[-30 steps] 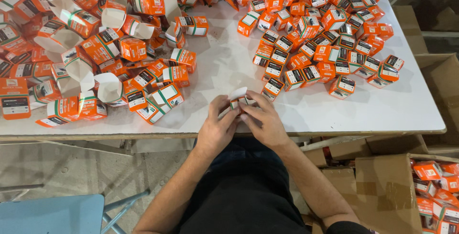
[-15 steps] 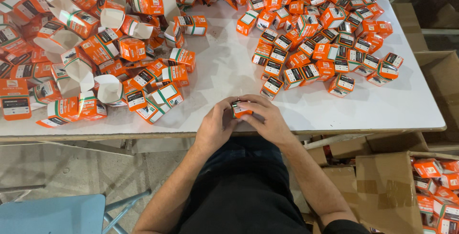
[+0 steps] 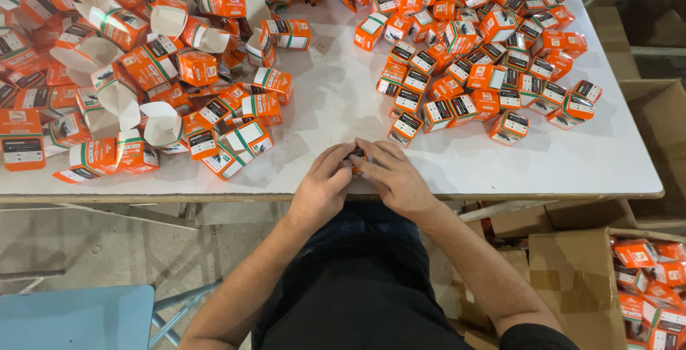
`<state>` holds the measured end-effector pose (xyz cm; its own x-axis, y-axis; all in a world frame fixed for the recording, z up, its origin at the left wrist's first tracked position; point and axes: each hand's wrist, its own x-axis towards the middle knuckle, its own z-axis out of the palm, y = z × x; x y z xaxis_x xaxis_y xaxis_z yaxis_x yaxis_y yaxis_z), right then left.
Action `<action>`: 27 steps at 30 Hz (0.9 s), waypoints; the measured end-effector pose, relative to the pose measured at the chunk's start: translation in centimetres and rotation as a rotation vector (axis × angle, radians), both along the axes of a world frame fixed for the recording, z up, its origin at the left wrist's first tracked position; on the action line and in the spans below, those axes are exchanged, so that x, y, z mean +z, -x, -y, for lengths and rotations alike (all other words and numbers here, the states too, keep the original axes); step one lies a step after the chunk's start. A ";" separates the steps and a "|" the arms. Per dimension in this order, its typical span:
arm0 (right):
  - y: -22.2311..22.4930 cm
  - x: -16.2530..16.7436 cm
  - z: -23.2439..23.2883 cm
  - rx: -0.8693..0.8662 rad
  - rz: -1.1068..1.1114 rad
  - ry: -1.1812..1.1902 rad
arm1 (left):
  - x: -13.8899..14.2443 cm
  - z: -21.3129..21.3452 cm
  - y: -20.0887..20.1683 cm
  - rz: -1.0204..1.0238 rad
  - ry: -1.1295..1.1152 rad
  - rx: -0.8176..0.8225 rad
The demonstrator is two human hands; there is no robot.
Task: The person picks up flat folded paper cartons one at a time from a large pile on the table and folds them open into shaped boxes by hand, pressing the sides and bottom into form, then sets the opened boxes back on the table and reaches for the next one.
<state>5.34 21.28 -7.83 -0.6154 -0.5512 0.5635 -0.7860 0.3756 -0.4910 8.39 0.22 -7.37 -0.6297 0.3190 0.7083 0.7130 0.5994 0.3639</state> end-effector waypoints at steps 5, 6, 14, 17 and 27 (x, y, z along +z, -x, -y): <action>0.3 -1.2 0.2 -0.094 0.149 0.190 | -0.1 0.5 0.7 0.215 -0.151 -0.103; 0.2 -1.3 0.1 -0.090 0.018 0.170 | -0.2 0.4 0.8 0.226 -0.145 -0.107; 0.5 -0.1 0.6 0.040 -0.092 0.039 | 2.6 0.5 0.6 0.261 -0.061 -0.175; 1.0 0.3 0.1 -0.026 -0.066 0.112 | 5.0 2.0 3.0 0.220 -0.033 -0.242; 10.0 5.5 -6.2 -0.655 -0.340 -0.006 | 9.2 -5.3 26.5 0.179 -0.149 0.221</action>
